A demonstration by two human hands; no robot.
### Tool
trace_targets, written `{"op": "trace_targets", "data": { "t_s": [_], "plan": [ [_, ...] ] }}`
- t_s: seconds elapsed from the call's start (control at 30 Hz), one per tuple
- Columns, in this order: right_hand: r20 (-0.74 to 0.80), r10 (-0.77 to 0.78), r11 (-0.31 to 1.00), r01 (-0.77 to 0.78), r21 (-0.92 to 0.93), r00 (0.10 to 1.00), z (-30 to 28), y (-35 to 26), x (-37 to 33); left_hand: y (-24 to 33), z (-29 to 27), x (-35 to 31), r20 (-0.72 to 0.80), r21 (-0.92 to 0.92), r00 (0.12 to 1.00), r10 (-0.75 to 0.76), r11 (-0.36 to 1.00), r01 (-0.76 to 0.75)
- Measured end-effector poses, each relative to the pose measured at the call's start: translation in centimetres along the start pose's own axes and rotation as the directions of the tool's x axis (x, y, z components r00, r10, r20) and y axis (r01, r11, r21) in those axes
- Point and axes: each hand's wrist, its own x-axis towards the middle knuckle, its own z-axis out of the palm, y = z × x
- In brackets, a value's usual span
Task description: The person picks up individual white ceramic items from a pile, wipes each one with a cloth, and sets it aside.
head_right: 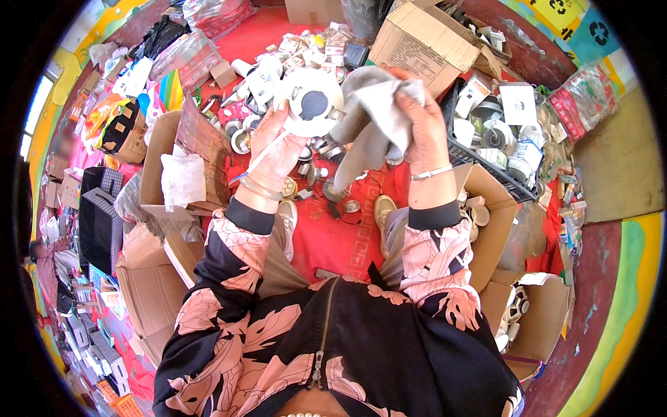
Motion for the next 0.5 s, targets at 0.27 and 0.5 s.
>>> {"op": "trace_targets", "data": {
  "t_s": [0.27, 0.5],
  "plan": [
    [0.447, -0.367, 0.426, 0.575, -0.698, 0.815, 2.7, 5.0, -0.5, -2.0, 0.7, -0.9, 0.088, -0.039, 0.99, -0.113, 0.992, 0.116],
    [0.088, -0.311, 0.784, 0.308, -0.54, 0.946, 3.3, 6.3, -0.6, -2.6, -0.3, -1.0, 0.154, 0.097, 0.983, -0.104, 0.991, 0.09]
  ]
}}
